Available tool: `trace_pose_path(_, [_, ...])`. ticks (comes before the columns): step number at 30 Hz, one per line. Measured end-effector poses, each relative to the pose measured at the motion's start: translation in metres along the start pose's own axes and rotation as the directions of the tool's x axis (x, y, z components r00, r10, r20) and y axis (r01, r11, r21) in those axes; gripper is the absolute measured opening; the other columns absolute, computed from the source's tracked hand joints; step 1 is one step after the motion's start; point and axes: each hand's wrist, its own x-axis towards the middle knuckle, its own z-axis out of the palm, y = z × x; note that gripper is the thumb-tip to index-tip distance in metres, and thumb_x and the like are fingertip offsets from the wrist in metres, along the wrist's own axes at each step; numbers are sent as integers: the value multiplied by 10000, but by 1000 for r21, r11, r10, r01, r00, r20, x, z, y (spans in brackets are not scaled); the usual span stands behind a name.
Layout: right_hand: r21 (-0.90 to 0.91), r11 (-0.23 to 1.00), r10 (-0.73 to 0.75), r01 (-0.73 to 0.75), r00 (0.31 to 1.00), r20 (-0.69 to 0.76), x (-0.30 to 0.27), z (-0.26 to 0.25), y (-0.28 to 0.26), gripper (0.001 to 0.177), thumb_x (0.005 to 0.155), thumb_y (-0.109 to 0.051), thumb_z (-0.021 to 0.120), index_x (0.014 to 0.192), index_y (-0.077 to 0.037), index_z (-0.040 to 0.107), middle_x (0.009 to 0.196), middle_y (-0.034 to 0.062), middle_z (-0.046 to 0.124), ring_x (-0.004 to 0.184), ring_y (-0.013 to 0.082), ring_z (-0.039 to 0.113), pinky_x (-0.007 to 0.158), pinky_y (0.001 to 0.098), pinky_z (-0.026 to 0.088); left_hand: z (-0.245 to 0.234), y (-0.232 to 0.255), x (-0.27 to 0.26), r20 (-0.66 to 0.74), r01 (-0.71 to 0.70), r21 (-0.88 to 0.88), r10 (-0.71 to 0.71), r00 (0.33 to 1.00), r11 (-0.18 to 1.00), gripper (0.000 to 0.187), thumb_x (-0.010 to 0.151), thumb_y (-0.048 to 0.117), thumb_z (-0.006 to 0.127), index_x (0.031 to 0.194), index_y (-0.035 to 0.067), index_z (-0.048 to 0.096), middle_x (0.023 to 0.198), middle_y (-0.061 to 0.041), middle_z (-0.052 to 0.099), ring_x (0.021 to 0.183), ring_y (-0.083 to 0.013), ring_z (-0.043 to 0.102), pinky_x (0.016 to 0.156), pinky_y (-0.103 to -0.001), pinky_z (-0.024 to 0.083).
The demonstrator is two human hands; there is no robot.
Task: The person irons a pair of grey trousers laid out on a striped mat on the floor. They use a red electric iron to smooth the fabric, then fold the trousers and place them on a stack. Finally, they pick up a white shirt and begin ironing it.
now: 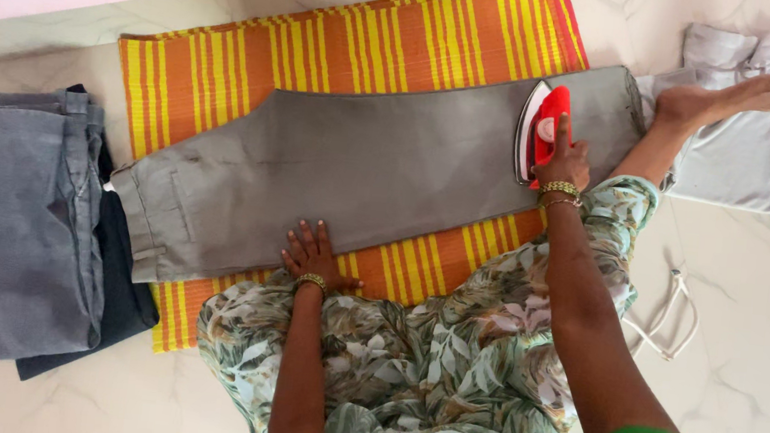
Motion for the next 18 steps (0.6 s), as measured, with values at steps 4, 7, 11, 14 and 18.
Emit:
trace_pose_path(4, [-13,1000,-4,5,999,34,-38,1,-13,1293,639,-255,961,1637,-462,164,1253,149,536,961,410,693,727,538,590,1,0,3,-9,-16,-18,16,1000,1000,1687,475,832,852,1616,219,-228,1664,-176,-335,1507,-459,-313,1178,-691,-98])
trace_pose_path(7, [-6,1000,-26,27,999,43,-63,3,-29,1299,592,-240,968,1593,-484,178,1275,132,529,963,397,694,715,528,597,2,-1,2,-2,-16,-5,16,1000,1000,1687,478,843,845,1614,216,-234,1660,-179,-340,1502,-462,-319,1181,-686,-99])
trace_pose_path(11, [-28,1000,-5,7,998,69,-52,4,-39,1251,665,-221,939,1620,-473,171,1261,154,529,950,414,694,718,536,592,-3,1,2,30,-4,11,4,1000,1000,1697,479,840,846,1616,208,-244,1663,-179,-340,1500,-463,-323,1179,-686,-93])
trace_pose_path(14, [-26,1000,-6,7,999,43,-28,7,-48,1222,690,-215,926,1618,-477,176,1257,146,536,969,415,694,727,540,593,-3,0,1,22,-17,4,17,1000,1000,1701,474,834,851,1616,217,-248,1665,-181,-339,1501,-454,-317,1180,-685,-90])
trace_pose_path(18, [5,1000,-12,12,999,41,-32,15,-61,1207,690,-182,905,1613,-456,178,1229,148,544,971,417,692,726,540,592,1,-1,2,6,-15,-8,15,1000,1000,1685,487,826,855,1616,216,-237,1666,-181,-327,1507,-463,-309,1184,-693,-80])
